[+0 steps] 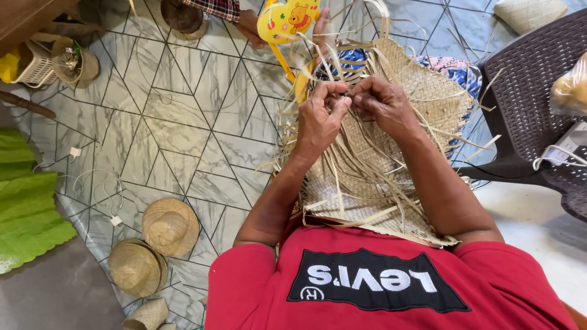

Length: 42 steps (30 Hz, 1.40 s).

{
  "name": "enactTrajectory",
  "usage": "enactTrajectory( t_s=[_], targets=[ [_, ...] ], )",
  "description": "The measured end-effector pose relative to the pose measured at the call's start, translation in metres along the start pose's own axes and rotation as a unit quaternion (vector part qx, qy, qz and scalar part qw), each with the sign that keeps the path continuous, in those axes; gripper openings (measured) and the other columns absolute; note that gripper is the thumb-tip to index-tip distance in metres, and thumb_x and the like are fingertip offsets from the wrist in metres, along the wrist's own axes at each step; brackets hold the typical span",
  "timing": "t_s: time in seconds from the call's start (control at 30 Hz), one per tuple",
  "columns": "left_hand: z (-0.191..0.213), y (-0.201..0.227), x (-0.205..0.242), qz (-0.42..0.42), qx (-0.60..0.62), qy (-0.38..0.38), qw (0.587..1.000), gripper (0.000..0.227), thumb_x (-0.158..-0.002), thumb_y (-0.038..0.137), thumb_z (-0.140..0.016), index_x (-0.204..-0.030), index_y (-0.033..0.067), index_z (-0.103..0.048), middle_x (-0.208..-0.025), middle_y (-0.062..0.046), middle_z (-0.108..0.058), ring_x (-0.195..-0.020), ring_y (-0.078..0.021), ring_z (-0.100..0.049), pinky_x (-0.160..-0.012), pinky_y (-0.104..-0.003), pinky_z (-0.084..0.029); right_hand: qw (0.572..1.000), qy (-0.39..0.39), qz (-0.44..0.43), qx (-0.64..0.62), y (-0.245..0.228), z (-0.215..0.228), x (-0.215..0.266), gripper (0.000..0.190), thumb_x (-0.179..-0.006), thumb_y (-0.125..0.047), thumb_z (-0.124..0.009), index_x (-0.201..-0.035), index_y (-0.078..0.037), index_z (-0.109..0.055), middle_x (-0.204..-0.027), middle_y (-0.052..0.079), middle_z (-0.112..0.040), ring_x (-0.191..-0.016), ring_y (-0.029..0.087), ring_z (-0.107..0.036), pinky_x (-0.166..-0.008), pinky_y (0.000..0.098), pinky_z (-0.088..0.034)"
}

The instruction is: Weaving dried palm leaves together to create a traditional mat.

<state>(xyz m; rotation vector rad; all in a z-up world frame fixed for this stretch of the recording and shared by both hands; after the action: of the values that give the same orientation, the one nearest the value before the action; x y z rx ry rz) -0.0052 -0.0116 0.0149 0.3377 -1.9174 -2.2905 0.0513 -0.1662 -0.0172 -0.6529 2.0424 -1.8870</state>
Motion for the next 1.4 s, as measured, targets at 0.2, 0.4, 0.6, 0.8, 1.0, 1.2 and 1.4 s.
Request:
enactTrajectory(
  t_s=[0.2, 0.4, 0.6, 0.8, 1.0, 1.2, 1.4],
  targets=[
    [0.002, 0.028, -0.002, -0.043, 0.147, -0.026, 0.988, 0.019, -0.082, 0.008, -0.068, -0.099, 0.0172, -0.069, -0.093, 0.002, -0.068, -0.068, -0.0001, -0.054, -0.061, -0.013, -0.043, 1.0, 0.003, -0.013, -0.012, -0.002, 0.001, 0.0, 0.011, -0.091, -0.004, -0.063, -0.101, 0.0, -0.061, -0.067, 0.011, -0.058, -0.06, 0.012, -0.055, -0.051, 0.0202, -0.045],
    [0.046, 0.029, 0.002, -0.166, 0.035, 0.059, 0.984, 0.018, -0.094, 0.006, -0.059, -0.109, 0.0098, -0.067, -0.1, -0.01, -0.067, -0.08, -0.0166, -0.063, -0.072, -0.025, -0.051, 1.0, 0.004, -0.003, -0.003, -0.012, -0.001, 0.0, 0.015, -0.093, -0.001, -0.055, -0.106, 0.002, -0.061, -0.066, 0.009, -0.057, -0.053, 0.009, -0.052, -0.048, 0.0172, -0.042],
    [0.094, 0.031, 0.024, -0.048, -0.153, 0.06, 0.985, 0.016, -0.091, 0.002, -0.062, -0.106, 0.0003, -0.067, -0.085, -0.017, -0.067, -0.074, -0.0227, -0.065, -0.068, -0.029, -0.052, 0.999, 0.01, 0.031, -0.021, -0.009, -0.004, 0.002, 0.022, -0.093, 0.0, -0.054, -0.114, 0.002, -0.06, -0.067, 0.009, -0.058, -0.053, 0.007, -0.051, -0.052, 0.0167, -0.044],
    [0.101, 0.018, 0.036, 0.174, -0.167, 0.005, 0.97, 0.02, -0.086, 0.017, -0.061, -0.103, 0.0122, -0.07, -0.061, -0.006, -0.066, -0.059, -0.0173, -0.064, -0.062, -0.033, -0.051, 0.97, 0.02, 0.175, 0.166, -0.01, -0.01, -0.001, 0.013, -0.091, 0.001, -0.062, -0.101, 0.0, -0.069, -0.067, 0.009, -0.06, -0.053, 0.016, -0.054, -0.058, 0.0277, -0.046],
    [0.087, 0.03, 0.022, 0.164, 0.093, -0.07, 0.98, 0.059, -0.093, 0.009, -0.059, -0.143, 0.0035, -0.029, -0.062, -0.011, -0.064, -0.055, -0.0145, -0.062, -0.05, -0.019, -0.042, 0.963, 0.032, 0.185, 0.195, -0.023, -0.017, 0.006, 0.016, -0.094, -0.005, -0.058, -0.107, -0.002, -0.067, -0.071, 0.01, -0.058, -0.061, 0.02, -0.057, -0.066, 0.0333, -0.049],
    [0.039, 0.009, -0.012, 0.038, -0.26, -0.091, 0.96, 0.032, -0.09, 0.045, -0.061, -0.099, 0.0147, -0.067, -0.084, -0.004, -0.052, -0.086, -0.0182, -0.05, -0.077, -0.034, -0.043, 0.949, 0.026, 0.199, 0.242, -0.021, -0.017, 0.006, 0.017, -0.094, -0.008, -0.058, -0.108, -0.006, -0.067, -0.086, 0.014, -0.062, -0.079, 0.034, -0.062, -0.074, 0.0423, -0.049],
    [0.026, -0.052, -0.029, 0.066, -0.103, -0.137, 0.983, 0.017, -0.074, 0.029, -0.076, -0.082, 0.0146, -0.072, -0.077, -0.006, -0.057, -0.078, -0.0212, -0.06, -0.072, -0.033, -0.047, 0.96, 0.001, 0.138, 0.242, -0.031, -0.008, 0.016, 0.021, -0.094, -0.015, -0.059, -0.113, -0.006, -0.06, -0.078, 0.009, -0.06, -0.073, 0.026, -0.062, -0.074, 0.0394, -0.049]
  ],
)
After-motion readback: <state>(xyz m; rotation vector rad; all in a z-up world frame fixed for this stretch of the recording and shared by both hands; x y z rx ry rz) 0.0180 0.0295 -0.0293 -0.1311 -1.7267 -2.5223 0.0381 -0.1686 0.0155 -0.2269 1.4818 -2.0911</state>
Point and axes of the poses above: each hand's wrist, its own x-axis away from the middle knuckle, its own z-axis out of the back of the hand, y = z × x, the point moved 2 cm from there along -x, towards the middle knuckle
